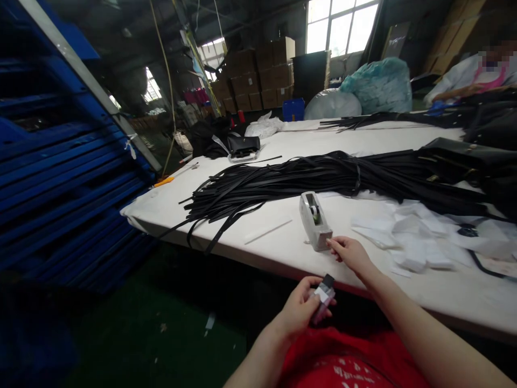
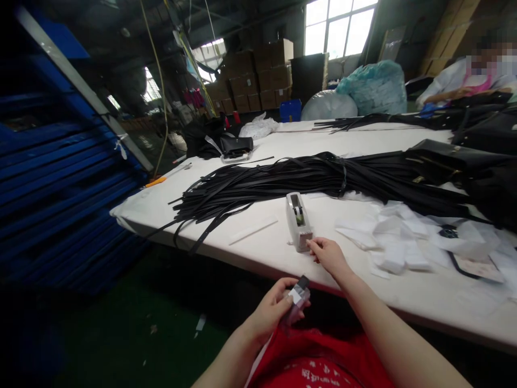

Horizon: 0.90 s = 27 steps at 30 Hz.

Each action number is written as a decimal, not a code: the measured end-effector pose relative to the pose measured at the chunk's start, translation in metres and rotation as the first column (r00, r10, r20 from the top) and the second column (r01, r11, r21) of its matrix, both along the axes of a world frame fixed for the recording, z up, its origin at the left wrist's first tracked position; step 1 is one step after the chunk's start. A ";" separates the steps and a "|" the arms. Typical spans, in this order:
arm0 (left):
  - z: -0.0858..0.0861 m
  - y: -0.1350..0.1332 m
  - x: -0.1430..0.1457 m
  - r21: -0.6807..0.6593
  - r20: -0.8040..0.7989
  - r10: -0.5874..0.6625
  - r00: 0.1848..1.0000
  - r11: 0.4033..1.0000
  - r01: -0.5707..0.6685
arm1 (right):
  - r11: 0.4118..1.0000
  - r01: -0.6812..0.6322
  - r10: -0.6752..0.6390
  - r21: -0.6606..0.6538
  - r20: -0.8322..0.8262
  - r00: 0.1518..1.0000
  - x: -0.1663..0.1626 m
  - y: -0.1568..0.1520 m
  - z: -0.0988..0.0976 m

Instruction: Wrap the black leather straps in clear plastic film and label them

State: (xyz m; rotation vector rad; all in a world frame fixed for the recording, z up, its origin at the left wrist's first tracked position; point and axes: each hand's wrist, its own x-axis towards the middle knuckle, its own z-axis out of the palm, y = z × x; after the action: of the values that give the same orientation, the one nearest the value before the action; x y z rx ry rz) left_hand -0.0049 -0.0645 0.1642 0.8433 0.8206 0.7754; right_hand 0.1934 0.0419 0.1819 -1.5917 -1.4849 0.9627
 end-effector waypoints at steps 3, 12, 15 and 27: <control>0.008 0.004 0.001 0.030 0.008 0.054 0.999 0.998 -0.054 | 0.999 -0.011 0.011 -0.037 0.006 1.000 0.002 -0.018 0.002; 0.010 0.006 0.008 0.259 -0.164 0.143 0.976 0.961 -0.097 | 0.899 -0.389 0.343 -0.202 -0.230 0.911 -0.013 -0.096 0.019; 0.006 0.006 0.009 0.378 -0.261 0.159 0.952 0.924 -0.051 | 0.904 -0.361 0.314 -0.228 -0.218 0.924 -0.017 -0.099 0.009; 0.014 0.003 0.004 0.495 -0.546 0.213 0.810 0.862 0.107 | 0.850 -0.387 0.296 -0.358 -0.282 0.912 -0.017 -0.093 -0.008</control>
State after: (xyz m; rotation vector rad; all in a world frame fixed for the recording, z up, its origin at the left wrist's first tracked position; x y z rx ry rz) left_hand -0.0007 -0.0617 0.1784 1.5974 1.2182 0.8033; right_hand 0.1760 -0.0510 0.1737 -1.4532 -1.5082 1.6939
